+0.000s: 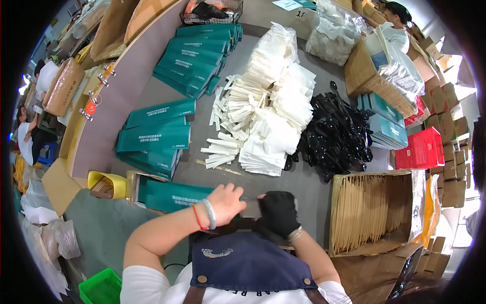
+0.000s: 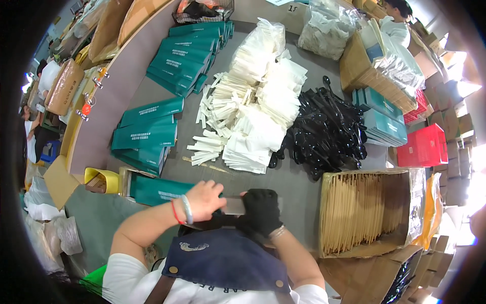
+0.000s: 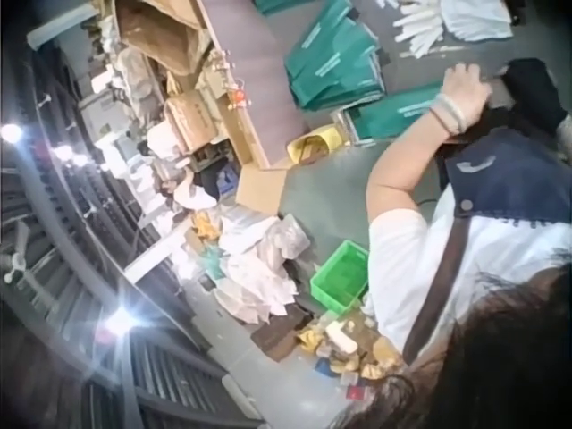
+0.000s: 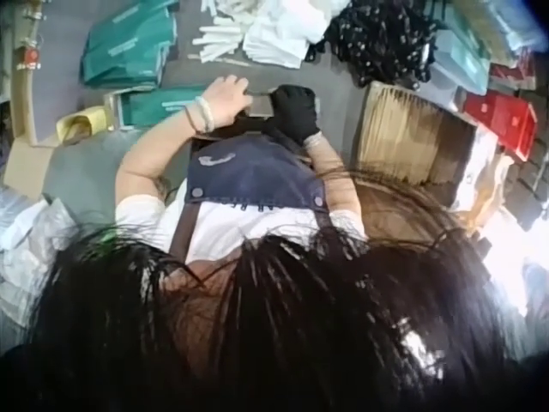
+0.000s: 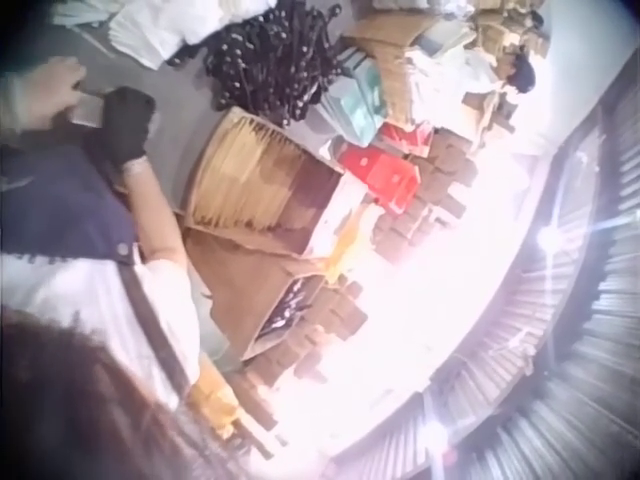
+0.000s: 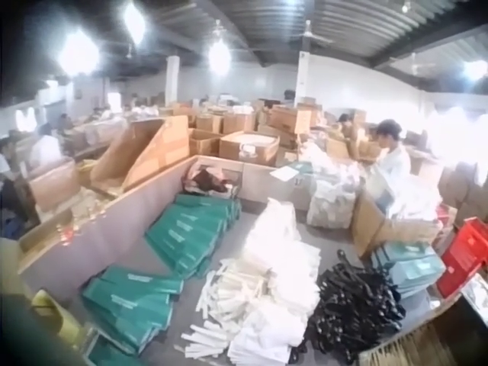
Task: Packaging white filters and black straps into green sleeves using a wooden tool at a workstation.
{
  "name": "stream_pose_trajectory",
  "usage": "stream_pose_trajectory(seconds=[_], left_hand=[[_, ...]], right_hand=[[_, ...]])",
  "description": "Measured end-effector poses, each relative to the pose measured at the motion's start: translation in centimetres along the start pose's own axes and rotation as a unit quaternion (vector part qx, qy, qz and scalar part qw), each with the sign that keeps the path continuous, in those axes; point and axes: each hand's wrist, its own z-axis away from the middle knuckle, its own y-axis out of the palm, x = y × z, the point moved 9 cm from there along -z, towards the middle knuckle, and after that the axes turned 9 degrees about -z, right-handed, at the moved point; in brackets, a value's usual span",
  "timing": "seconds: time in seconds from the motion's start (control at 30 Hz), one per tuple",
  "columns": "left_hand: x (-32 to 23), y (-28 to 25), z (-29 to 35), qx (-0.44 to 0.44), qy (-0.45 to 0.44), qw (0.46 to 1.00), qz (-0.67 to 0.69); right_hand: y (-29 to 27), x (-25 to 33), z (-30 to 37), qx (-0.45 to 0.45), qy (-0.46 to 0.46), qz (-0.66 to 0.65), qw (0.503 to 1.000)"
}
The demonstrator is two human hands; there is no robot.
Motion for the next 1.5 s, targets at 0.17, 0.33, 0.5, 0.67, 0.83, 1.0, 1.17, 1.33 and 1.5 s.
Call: stream_pose_trajectory(seconds=[0.17,0.33,0.5,0.67,0.83,1.0,1.17,1.33,1.5], left_hand=[[8.7,-7.5,3.2,-0.125,-0.017,0.992,0.028],[11.8,-3.7,7.4,-0.260,-0.264,0.929,-0.008],[6.6,5.1,7.4,-0.189,-0.409,0.888,0.093],[7.5,6.2,8.1,-0.218,-0.413,0.869,0.162],[7.1,4.9,7.4,-0.193,-0.402,0.880,0.161],[10.6,2.4,4.5,-0.307,-0.290,0.889,0.177],[14.2,3.2,3.1,-0.293,-0.335,0.891,0.087],[13.6,1.7,2.4,-0.266,-0.303,0.908,0.115],[11.2,-2.3,-2.3,-0.339,-0.248,0.884,0.205]], right_hand=[[-7.2,-1.8,2.0,-0.126,0.021,0.014,0.992],[-5.3,-1.1,1.8,-0.032,0.079,0.047,0.995],[-4.4,-0.2,2.0,-0.046,0.062,0.056,0.995],[-2.9,0.2,0.9,0.057,0.085,0.034,0.994],[3.2,2.6,-1.6,-0.005,-0.016,-0.037,0.999],[0.2,3.5,-1.9,-0.108,-0.093,-0.082,0.986],[-8.9,-7.8,4.6,-0.252,0.100,0.020,0.962],[-16.4,-23.0,24.5,-0.486,0.370,0.001,0.791],[-16.0,-27.1,31.1,-0.397,0.436,0.154,0.793]])
